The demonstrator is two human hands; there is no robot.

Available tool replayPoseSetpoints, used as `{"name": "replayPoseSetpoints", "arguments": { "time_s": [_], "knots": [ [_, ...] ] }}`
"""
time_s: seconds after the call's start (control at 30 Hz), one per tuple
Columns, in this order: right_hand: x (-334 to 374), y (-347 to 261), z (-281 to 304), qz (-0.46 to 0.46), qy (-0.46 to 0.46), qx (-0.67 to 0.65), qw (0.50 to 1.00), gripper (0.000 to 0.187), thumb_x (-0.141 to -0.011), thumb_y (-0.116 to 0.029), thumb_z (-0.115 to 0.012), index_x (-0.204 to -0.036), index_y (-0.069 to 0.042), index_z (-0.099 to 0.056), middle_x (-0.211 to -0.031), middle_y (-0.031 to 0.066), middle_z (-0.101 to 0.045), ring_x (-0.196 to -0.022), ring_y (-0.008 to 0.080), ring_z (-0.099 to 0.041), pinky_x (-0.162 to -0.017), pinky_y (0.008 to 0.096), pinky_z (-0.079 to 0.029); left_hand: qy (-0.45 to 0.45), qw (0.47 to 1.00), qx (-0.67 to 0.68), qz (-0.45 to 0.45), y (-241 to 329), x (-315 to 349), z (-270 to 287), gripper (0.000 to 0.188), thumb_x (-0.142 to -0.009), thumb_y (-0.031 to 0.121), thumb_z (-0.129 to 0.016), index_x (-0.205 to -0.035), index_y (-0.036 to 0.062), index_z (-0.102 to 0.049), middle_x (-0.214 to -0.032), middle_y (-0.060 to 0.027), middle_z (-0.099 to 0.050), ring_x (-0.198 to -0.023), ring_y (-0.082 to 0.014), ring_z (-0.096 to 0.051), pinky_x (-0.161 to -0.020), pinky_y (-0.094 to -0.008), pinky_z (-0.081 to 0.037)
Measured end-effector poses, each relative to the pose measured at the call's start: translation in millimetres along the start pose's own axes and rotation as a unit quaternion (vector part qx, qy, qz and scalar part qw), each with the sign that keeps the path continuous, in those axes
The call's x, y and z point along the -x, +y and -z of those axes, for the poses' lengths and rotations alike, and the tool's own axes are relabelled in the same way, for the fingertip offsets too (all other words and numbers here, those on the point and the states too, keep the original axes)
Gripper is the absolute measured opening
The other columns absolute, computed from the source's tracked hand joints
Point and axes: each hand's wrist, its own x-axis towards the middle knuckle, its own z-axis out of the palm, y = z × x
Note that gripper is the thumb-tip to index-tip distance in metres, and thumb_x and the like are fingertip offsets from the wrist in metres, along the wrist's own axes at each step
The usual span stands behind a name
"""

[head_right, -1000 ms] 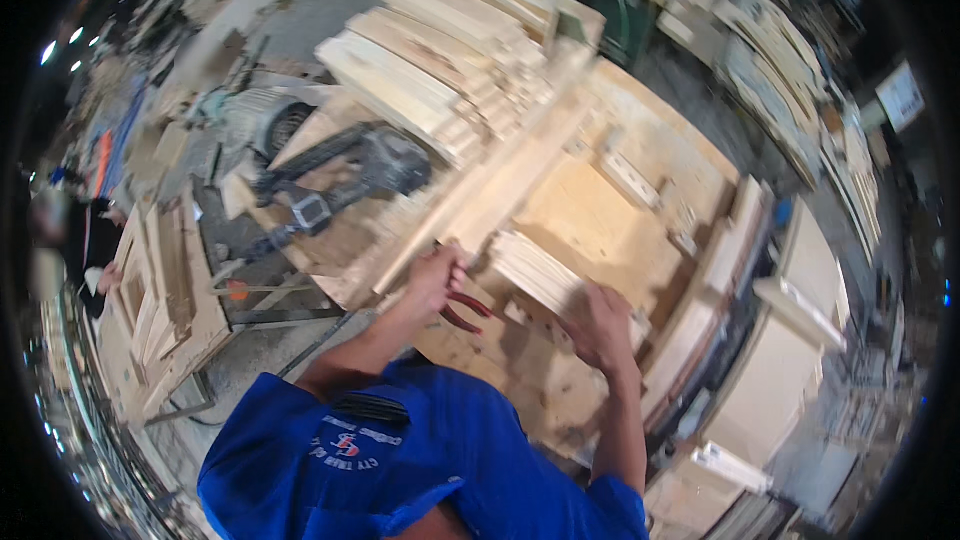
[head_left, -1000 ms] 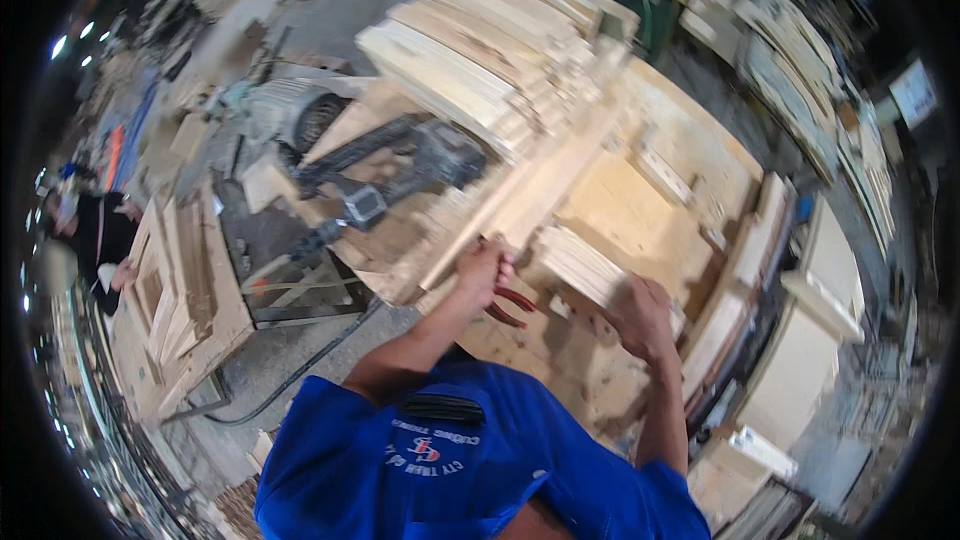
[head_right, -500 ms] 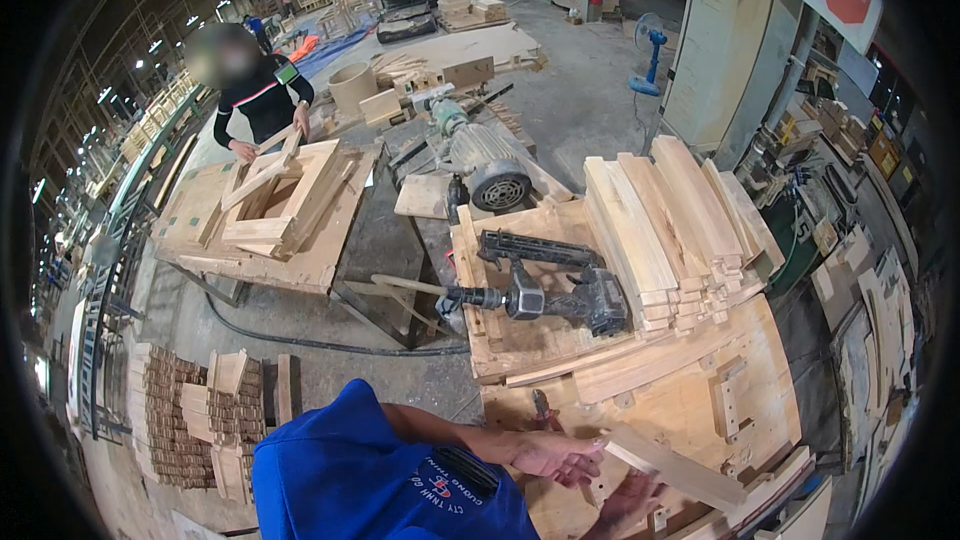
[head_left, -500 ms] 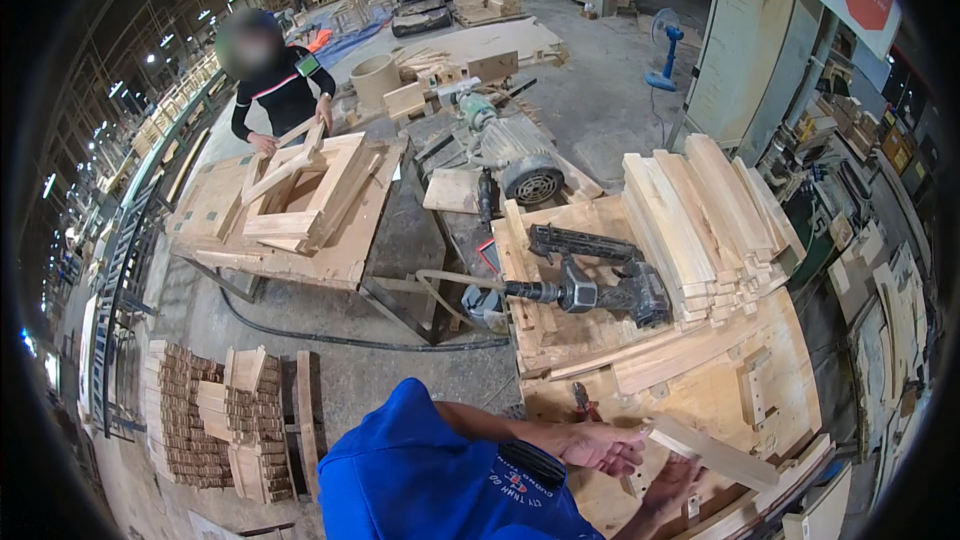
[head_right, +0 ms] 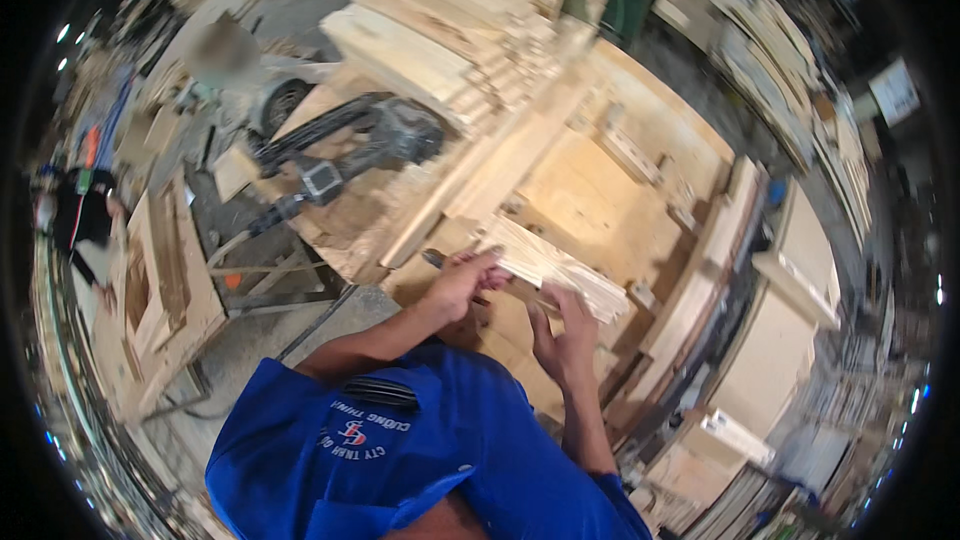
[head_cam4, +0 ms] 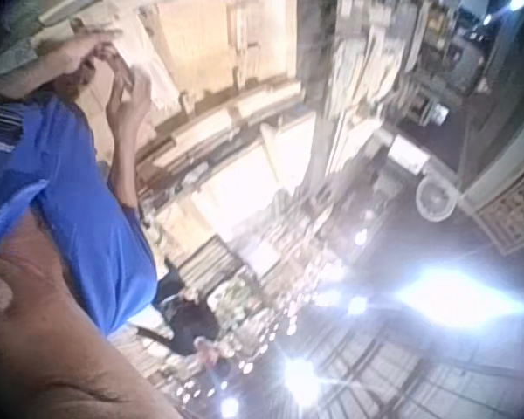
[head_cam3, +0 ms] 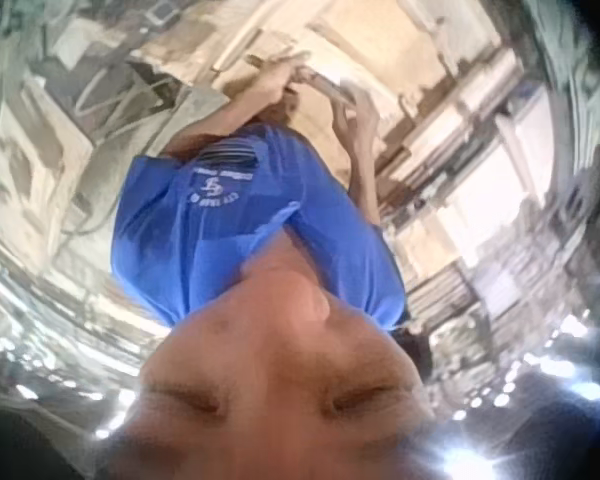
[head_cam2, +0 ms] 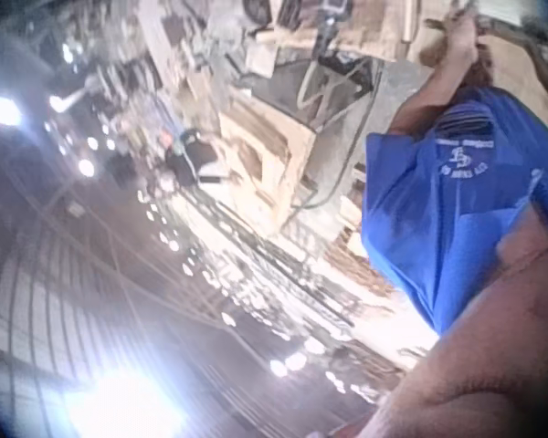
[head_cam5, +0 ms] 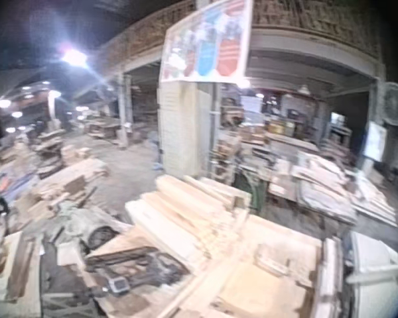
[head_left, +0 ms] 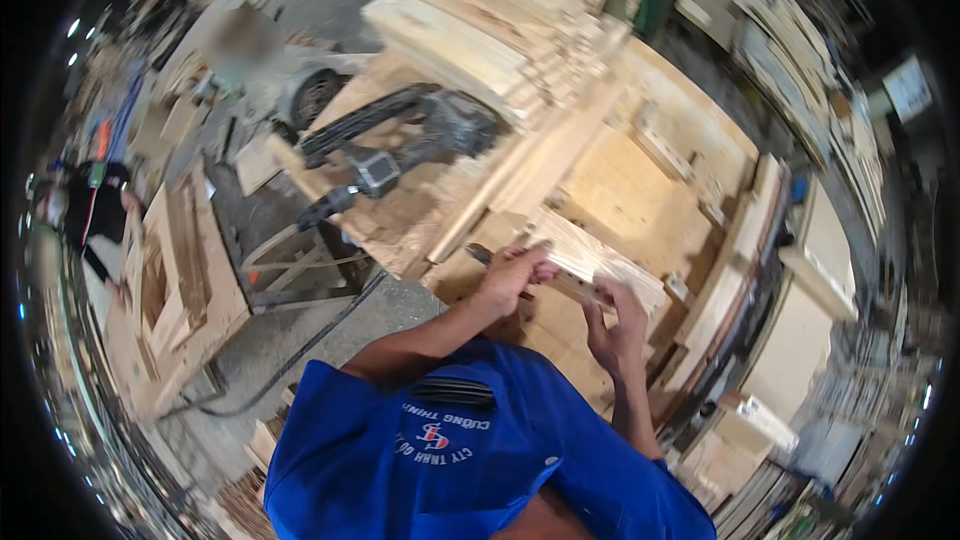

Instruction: The person assembles wooden frames by hand, aligning pre-cut pieces on a workbench and securing them with a pneumatic nail gun. They repeatedly pick up components, fit them into a jig, and drive nails to fasten the joints. Completed frames are moved aside to a nearby table.

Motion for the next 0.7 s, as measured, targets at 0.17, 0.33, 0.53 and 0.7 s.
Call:
{"name": "replayPoseSetpoints", "arguments": {
  "time_s": [0.17,0.33,0.53,0.7],
  "knots": [
    [-32,15,13,0.120,0.025,0.233,0.965,0.068,-0.079,-0.014,-0.083,-0.142,-0.006,-0.060,-0.139,0.0235,-0.055,-0.125,0.0436,-0.054,-0.107,0.0541,-0.042,-0.054,0.997,0.028,0.039,9,5,-6,0.028,-0.102,0.029,-0.073,-0.118,0.0065,-0.070,-0.107,-0.0072,-0.076,-0.091,-0.0149,-0.075,-0.075,-0.0256,-0.063],
    [-41,42,21,0.126,-0.025,0.227,0.965,0.072,-0.076,-0.016,-0.085,-0.143,-0.008,-0.061,-0.136,0.0216,-0.056,-0.118,0.0401,-0.055,-0.103,0.0525,-0.042,-0.031,0.996,-0.064,0.062,25,12,3,0.027,-0.104,0.031,-0.071,-0.109,0.0045,-0.066,-0.099,-0.0079,-0.075,-0.080,-0.0146,-0.072,-0.065,-0.0267,-0.059],
    [-62,50,20,0.130,-0.056,0.247,0.959,0.067,-0.076,-0.020,-0.086,-0.140,-0.017,-0.068,-0.135,0.0198,-0.058,-0.122,0.0384,-0.054,-0.106,0.0502,-0.041,0.134,0.985,-0.106,-0.007,45,-3,37,0.030,-0.107,0.032,-0.065,-0.103,0.0031,-0.062,-0.081,-0.0064,-0.067,-0.051,-0.0105,-0.054,-0.040,-0.0265,-0.041],
    [-73,53,15,0.141,-0.057,0.249,0.957,0.063,-0.077,-0.021,-0.087,-0.137,-0.019,-0.070,-0.135,0.0193,-0.059,-0.123,0.0379,-0.054,-0.106,0.0499,-0.041,0.147,0.984,-0.096,-0.018,49,-22,22,0.028,-0.107,0.032,-0.066,-0.097,0.0066,-0.061,-0.073,-0.0025,-0.062,-0.047,-0.0075,-0.048,-0.037,-0.0256,-0.034]
  ]
}}
